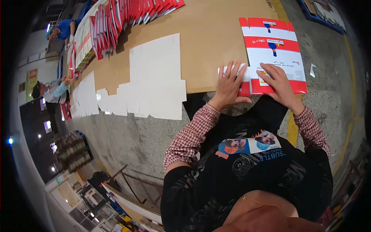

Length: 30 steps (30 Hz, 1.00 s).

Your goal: The person folds flat white cardboard pieces into small rectangular boxes and inserts them into red and white printed packaging sleeves. The person repeatedly picks up a flat piece, folds it into a box shape, and slides it into a printed sleeve, stacking the finished units on the table.

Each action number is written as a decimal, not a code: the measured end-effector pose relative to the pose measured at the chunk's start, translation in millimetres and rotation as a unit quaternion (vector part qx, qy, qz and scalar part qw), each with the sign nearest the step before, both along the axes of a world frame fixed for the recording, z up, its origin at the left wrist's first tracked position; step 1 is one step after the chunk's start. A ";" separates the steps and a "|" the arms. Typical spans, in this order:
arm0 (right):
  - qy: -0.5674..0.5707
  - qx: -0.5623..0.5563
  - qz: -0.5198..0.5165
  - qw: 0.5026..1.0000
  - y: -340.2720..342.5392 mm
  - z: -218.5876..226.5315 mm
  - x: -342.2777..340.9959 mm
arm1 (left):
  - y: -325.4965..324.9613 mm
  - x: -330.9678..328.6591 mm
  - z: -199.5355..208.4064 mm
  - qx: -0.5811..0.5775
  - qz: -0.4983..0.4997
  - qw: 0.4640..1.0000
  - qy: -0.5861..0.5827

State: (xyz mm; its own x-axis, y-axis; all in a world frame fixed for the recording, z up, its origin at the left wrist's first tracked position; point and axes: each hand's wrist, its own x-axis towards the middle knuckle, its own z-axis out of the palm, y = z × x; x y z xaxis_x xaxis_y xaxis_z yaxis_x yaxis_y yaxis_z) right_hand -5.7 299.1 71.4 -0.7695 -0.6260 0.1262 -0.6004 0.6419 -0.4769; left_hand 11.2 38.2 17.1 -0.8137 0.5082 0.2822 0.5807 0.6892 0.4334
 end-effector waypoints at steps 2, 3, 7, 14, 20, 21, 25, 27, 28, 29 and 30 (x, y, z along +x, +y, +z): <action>0.009 -0.004 0.004 1.000 2.5 -6.6 0.1 | 1.1 -8.3 -4.7 -0.038 -0.005 0.999 -0.004; 0.013 -0.007 0.007 1.000 2.7 -9.4 0.5 | 1.7 -10.9 -6.5 -0.057 -0.006 0.998 -0.006; 0.001 0.009 0.016 1.000 4.7 -20.0 4.0 | 9.8 -16.1 -13.4 -0.138 0.011 0.990 -0.001; 0.017 -0.023 -0.320 0.947 99.4 -52.5 26.8 | 23.2 -14.7 -11.7 -0.137 0.076 0.987 -0.019; -0.303 -0.761 -0.353 0.451 39.3 -46.1 51.4 | 36.0 -10.0 -13.5 -0.090 0.140 0.986 -0.018; -0.287 -0.758 -0.331 0.483 0.8 -44.1 51.4 | 43.1 -9.5 -11.8 -0.080 0.153 0.984 -0.032; -0.332 -0.571 -0.373 0.652 -81.4 -85.1 37.6 | 64.9 -13.8 -12.8 0.045 0.192 0.976 -0.097; -0.422 -0.530 -0.302 0.670 -52.1 -76.4 1.3 | 45.3 -3.0 -7.9 0.202 0.186 0.960 -0.054; -0.405 -0.518 -0.246 0.712 -27.7 -77.9 -21.5 | 32.2 0.6 1.4 0.196 0.204 0.958 -0.042; -0.401 -0.521 -0.206 0.724 -7.0 -68.1 -44.3 | 14.0 7.3 14.4 0.191 0.220 0.956 -0.035; -0.432 -0.438 -0.206 0.761 11.7 -42.2 -72.1 | -7.8 18.3 24.3 0.186 0.240 0.952 -0.032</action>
State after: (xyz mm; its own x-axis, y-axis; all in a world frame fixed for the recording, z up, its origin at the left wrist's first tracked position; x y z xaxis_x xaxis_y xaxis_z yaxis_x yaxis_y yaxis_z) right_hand -77.7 310.8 29.1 -0.9105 -0.2765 -0.3075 0.3459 -0.1017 -0.9328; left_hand 29.5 30.4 41.4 -0.9487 -0.0522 0.3120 0.2015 0.6603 0.7235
